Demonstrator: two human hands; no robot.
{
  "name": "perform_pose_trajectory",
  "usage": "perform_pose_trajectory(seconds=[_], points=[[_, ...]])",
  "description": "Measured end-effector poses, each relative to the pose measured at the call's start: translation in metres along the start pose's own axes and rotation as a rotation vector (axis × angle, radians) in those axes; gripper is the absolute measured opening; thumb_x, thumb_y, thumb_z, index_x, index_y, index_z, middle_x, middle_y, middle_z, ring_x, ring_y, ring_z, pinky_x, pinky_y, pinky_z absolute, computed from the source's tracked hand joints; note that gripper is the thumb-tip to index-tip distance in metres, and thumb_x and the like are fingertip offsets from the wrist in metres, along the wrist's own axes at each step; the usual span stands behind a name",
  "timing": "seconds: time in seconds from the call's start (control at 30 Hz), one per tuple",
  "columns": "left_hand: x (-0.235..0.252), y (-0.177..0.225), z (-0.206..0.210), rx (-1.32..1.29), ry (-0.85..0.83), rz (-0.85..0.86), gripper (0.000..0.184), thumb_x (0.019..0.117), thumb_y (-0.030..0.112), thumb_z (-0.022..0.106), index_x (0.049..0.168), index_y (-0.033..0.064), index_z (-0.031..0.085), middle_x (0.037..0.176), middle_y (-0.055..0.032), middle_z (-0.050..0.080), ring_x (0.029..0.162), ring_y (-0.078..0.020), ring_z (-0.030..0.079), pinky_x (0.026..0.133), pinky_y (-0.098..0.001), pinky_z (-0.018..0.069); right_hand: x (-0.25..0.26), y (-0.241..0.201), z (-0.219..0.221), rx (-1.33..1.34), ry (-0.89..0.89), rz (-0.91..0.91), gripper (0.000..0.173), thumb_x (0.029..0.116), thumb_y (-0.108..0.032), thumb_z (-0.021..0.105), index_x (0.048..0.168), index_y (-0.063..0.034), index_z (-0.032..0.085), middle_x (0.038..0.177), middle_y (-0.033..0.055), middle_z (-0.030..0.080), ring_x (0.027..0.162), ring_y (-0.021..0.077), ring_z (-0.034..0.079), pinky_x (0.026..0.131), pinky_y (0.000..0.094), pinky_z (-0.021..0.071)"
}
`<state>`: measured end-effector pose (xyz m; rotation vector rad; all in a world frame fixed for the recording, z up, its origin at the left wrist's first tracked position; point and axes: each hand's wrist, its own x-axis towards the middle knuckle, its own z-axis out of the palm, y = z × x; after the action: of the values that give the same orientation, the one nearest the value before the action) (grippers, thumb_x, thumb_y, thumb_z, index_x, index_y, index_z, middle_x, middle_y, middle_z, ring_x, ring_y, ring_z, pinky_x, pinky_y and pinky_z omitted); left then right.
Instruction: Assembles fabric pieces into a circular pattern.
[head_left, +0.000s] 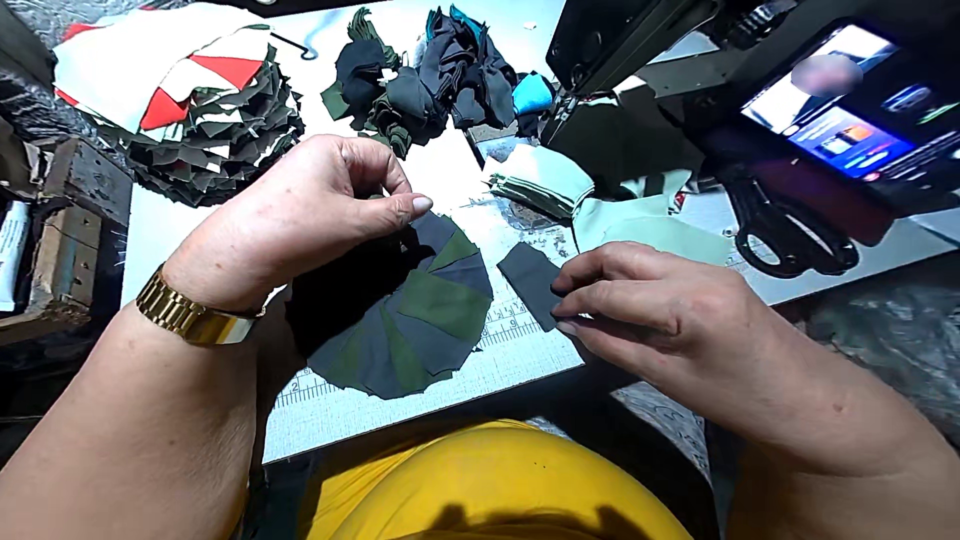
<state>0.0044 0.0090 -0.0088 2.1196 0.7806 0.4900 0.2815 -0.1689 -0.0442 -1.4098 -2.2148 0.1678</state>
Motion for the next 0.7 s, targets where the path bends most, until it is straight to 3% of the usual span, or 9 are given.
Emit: perform_pose_trajectory(seconds=[0.13, 0.43, 0.7], points=[[0.0, -0.0005, -0.0004, -0.004, 0.006, 0.011, 0.014, 0.0981, 0.023, 0.068, 0.087, 0.0146, 0.068, 0.07, 0.0053, 0.063, 0.062, -0.002, 0.058, 0.055, -0.019, 0.0459, 0.0009, 0.0023, 0.0036, -0.005, 0.025, -0.028, 0.016, 0.0897, -0.013, 0.062, 0.09, -0.0103, 0.077, 0.104, 0.0043, 0.068, 0.098, 0.0149, 0.064, 0.082, 0.0275, 0.0548], [-0.0002, -0.001, -0.001, -0.006, 0.04, -0.006, 0.015, 0.0983, 0.025, 0.068, 0.088, 0.015, 0.069, 0.071, 0.0058, 0.064, 0.063, -0.0016, 0.059, 0.057, -0.0189, 0.0474, 0.0003, 0.0005, 0.003, -0.036, -0.019, -0.01, 0.016, 0.0909, -0.023, 0.062, 0.092, -0.0147, 0.075, 0.107, 0.0025, 0.065, 0.098, 0.0137, 0.062, 0.079, 0.0276, 0.0529], [-0.0002, -0.0007, -0.0004, -0.005, 0.042, -0.017, 0.014, 0.0989, 0.026, 0.068, 0.091, 0.0149, 0.07, 0.072, 0.0056, 0.065, 0.064, -0.0015, 0.059, 0.057, -0.0193, 0.048, 0.0017, 0.0011, 0.0043, -0.013, -0.014, 0.014, 0.017, 0.0917, -0.018, 0.058, 0.092, -0.013, 0.074, 0.107, 0.0022, 0.064, 0.098, 0.0134, 0.061, 0.08, 0.0277, 0.0526]])
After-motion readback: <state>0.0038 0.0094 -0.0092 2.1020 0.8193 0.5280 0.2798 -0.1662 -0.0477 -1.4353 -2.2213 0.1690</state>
